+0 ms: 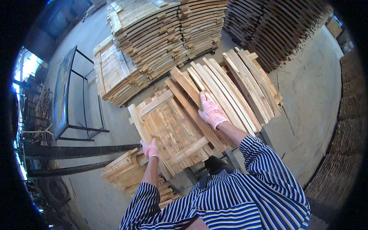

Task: The person repeatedly picks up bundles of wooden planks from a metal rack and stacks them onto a growing pile on the floor. The worker wears pink gloves and a striped shirt, handling the wood with both hands to align and place the pieces.

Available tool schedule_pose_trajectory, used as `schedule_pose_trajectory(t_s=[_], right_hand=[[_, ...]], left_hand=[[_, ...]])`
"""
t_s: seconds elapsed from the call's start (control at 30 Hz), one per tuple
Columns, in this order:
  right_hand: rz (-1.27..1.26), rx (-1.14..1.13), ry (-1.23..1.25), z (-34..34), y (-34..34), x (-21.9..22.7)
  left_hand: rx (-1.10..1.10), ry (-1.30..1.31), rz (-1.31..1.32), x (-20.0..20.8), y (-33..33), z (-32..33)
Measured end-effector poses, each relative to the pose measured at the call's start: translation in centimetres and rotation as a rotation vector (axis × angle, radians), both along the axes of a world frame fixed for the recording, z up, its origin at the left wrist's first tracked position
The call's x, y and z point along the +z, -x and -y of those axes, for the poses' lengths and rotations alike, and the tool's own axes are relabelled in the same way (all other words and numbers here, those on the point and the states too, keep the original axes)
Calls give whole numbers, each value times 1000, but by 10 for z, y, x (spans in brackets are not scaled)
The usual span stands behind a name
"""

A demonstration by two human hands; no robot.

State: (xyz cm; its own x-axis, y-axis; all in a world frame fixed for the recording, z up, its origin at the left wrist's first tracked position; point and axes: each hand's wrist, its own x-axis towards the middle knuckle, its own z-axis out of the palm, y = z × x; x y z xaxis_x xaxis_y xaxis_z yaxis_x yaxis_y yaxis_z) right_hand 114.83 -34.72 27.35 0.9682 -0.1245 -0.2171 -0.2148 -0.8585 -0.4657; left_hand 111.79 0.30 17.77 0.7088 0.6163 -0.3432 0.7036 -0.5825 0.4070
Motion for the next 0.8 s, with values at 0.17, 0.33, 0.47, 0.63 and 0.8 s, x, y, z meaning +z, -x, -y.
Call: schedule_pose_trajectory(t_s=[0.17,0.33,0.47,0.63,0.8], right_hand=[[-1,-26,71,-47,1,2],[131,-42,443,-91,-7,-73],[107,-11,262,-78,-7,-64],[73,-20,130,-140,13,-57],[184,191,-111,-234,36,-88]], left_hand=[[-17,62,1,3,-5,9],[17,47,13,0,-6,0],[38,31,-18,14,-6,11],[13,23,56,23,-5,8],[10,211,148,14,-5,0]])
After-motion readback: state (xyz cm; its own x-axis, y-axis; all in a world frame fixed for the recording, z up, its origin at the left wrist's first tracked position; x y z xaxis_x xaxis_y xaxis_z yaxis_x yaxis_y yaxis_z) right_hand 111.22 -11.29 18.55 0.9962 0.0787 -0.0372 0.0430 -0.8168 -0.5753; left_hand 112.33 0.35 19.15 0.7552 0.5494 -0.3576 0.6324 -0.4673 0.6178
